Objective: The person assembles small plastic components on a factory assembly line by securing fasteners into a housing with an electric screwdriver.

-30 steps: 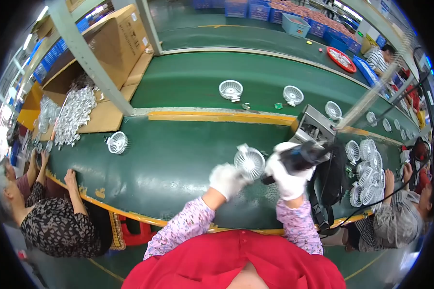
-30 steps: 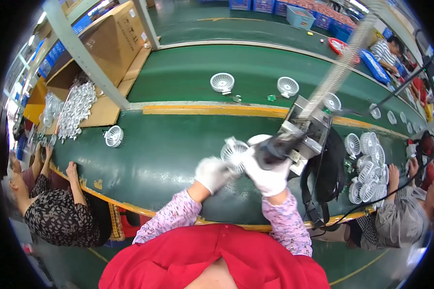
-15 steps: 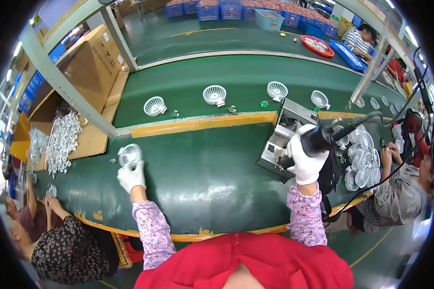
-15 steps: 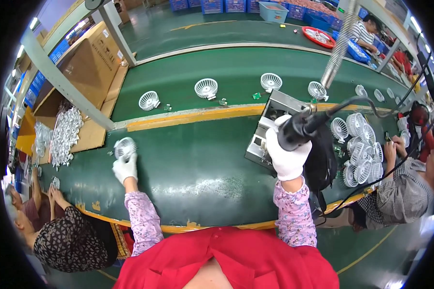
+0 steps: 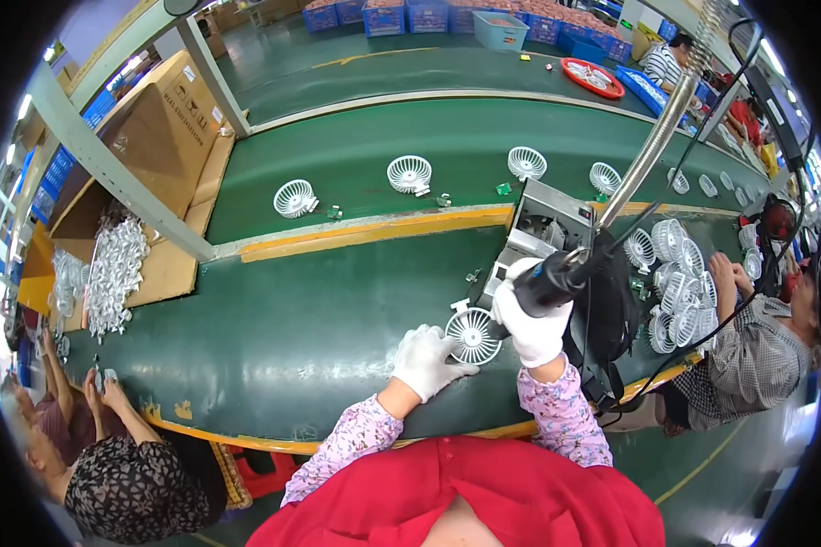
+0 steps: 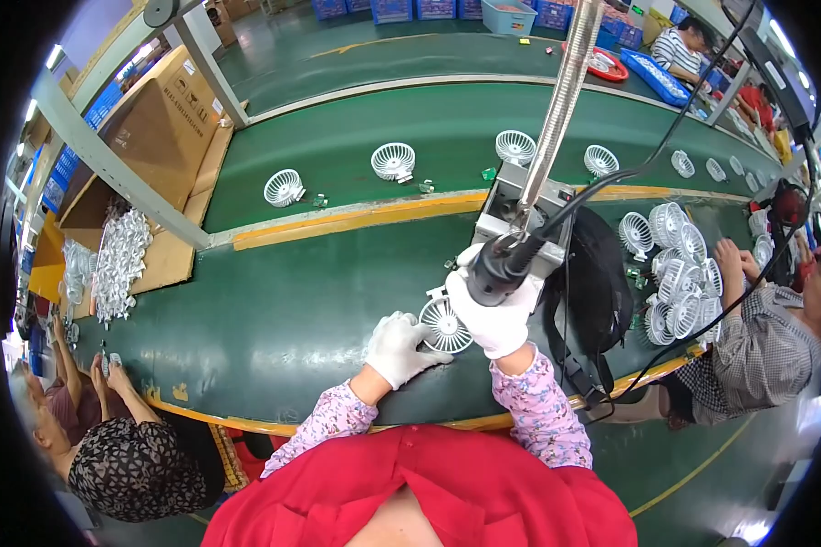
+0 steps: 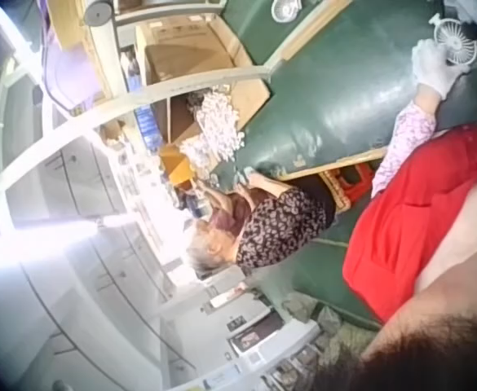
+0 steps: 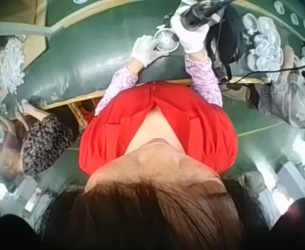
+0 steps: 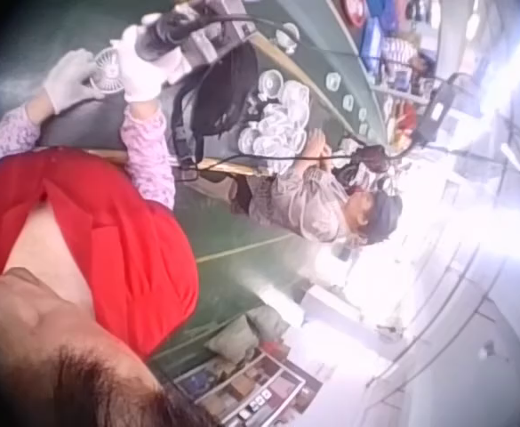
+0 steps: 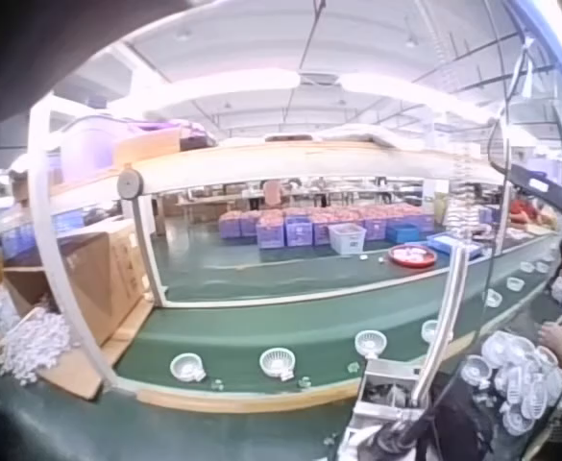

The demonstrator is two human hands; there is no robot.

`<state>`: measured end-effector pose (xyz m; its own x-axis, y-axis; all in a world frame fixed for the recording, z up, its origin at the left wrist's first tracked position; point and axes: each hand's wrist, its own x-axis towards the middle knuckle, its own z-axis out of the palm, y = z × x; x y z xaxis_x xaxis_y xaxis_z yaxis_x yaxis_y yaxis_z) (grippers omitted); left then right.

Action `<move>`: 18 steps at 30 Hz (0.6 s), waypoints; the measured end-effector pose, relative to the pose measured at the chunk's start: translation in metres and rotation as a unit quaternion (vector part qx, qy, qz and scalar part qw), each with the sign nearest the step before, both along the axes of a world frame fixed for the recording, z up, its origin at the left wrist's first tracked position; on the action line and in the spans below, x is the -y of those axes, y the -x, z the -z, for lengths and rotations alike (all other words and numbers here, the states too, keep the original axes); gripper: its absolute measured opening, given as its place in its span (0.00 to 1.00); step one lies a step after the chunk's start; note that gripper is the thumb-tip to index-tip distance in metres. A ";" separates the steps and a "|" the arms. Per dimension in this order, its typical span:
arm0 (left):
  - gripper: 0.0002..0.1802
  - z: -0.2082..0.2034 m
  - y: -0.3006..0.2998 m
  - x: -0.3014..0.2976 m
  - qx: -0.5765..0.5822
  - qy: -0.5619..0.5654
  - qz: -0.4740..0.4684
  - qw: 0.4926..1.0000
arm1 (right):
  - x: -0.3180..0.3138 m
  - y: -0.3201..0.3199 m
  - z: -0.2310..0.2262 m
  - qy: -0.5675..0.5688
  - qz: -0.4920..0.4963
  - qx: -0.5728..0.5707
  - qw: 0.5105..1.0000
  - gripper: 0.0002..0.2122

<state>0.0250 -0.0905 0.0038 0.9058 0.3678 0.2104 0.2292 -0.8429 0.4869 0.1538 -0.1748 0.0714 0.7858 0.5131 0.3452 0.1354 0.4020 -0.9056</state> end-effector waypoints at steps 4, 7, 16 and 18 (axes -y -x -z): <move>0.19 0.001 0.000 -0.001 0.007 -0.004 0.008 1.000 | -0.002 -0.002 0.003 0.028 0.020 0.058 0.998 0.14; 0.19 0.005 0.001 -0.001 0.006 -0.010 0.009 1.000 | -0.001 -0.013 -0.008 -0.001 0.046 0.108 0.993 0.14; 0.18 0.004 0.002 -0.001 0.021 -0.003 0.004 1.000 | 0.010 -0.041 -0.018 -0.011 0.095 0.040 0.995 0.14; 0.18 0.005 0.003 -0.001 0.026 0.003 0.000 1.000 | 0.008 -0.037 -0.013 -0.038 0.118 0.064 0.990 0.14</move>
<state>0.0223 -0.0897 -0.0012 0.8937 0.3699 0.2539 0.2044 -0.8394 0.5037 0.1911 -0.1832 0.0843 0.8282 0.2899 0.4797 0.3446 0.4116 -0.8437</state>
